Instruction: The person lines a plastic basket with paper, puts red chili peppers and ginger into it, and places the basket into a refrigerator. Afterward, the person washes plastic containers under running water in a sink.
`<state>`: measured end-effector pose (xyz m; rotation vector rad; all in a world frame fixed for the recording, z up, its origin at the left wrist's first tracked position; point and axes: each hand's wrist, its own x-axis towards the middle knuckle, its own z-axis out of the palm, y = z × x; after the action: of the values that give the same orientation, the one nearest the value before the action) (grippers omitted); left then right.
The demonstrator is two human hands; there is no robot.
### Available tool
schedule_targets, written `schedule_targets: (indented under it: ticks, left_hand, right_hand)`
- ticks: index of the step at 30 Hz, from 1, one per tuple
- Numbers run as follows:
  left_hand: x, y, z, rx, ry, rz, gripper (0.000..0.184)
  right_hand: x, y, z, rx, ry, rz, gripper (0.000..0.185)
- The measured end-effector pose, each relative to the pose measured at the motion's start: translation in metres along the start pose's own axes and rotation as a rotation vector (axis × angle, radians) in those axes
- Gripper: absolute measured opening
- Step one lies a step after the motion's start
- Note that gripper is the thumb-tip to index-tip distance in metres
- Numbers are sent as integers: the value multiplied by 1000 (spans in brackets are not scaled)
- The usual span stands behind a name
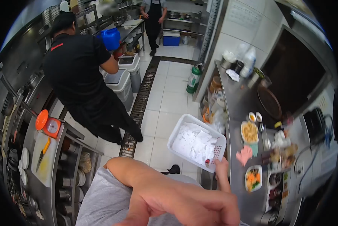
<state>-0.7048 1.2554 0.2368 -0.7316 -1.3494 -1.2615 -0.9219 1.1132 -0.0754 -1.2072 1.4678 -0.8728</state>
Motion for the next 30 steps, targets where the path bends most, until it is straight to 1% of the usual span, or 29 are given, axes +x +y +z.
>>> schedule_targets:
  ticks: [1,3,5,7,9,11,12,13,14,15,16,18,19,20,21,22,23,24,25,26,27,28,29,30]
  left_hand:
    - [8,7,-27,18,7,9,84]
    - [26,23,-77,82,157,40,85]
    - [32,35,-135,126,160,90,86]
    - [34,57,-193,181,164,153,88]
    - [33,96,-251,313,168,21,93]
    - [31,121,-312,371,147,21,96]
    - [31,132,-341,395,143,7,98]
    - [36,144,-363,343,129,9,98]
    - [45,158,-384,316,184,-8,100]
    - [53,168,-411,290,241,-27,101]
    - [55,175,-449,249,213,-25,101]
    - [56,185,-529,329,-2,172,102]
    - [63,184,-565,330,-8,278,104]
    - [68,188,-596,311,-10,273,104]
    - [73,193,-625,310,-13,241,105]
    - [79,197,-654,313,-19,215,106]
    - [84,201,-679,355,-41,206,110]
    - [89,209,-708,355,-43,207,110]
    - [95,218,-738,391,-14,177,100]
    - [101,226,-768,424,21,145,91]
    - [101,244,-802,437,15,141,91]
    - [93,272,-836,424,108,38,88]
    - [83,299,-871,411,206,-72,88]
    - [78,318,-910,568,275,-120,88]
  right_hand:
    - [34,-15,21,61,-35,-22,27]
    - [107,-53,68,20,-110,-53,27]
    - [172,-99,116,-38,-188,-87,27]
    - [230,-141,169,66,-329,-112,28]
    - [284,-170,218,32,-382,-127,28]
    - [342,-189,258,46,-422,-159,27]
    - [365,-191,269,47,-381,-162,27]
    - [383,-195,275,-10,-380,-135,28]
    - [408,-206,279,-65,-377,-122,28]
    - [428,-207,277,-81,-328,-121,28]
    - [446,-203,272,-97,-282,-122,29]
    - [482,-208,265,-58,-188,-52,28]
    - [500,-211,262,-9,-167,-37,27]
    - [524,-203,261,-2,-150,-30,27]
    - [552,-193,258,-71,-73,-14,26]
    - [578,-199,261,-144,3,-2,25]
    - [600,-204,266,-146,9,-3,25]
    - [620,-225,281,-66,44,37,24]
    - [645,-241,297,19,77,77,24]
    - [676,-247,315,24,76,81,24]
    - [716,-258,335,33,39,70,24]
    - [753,-272,360,44,-5,59,24]
    - [779,-304,389,23,-28,77,23]
    - [817,-319,421,39,-50,76,23]
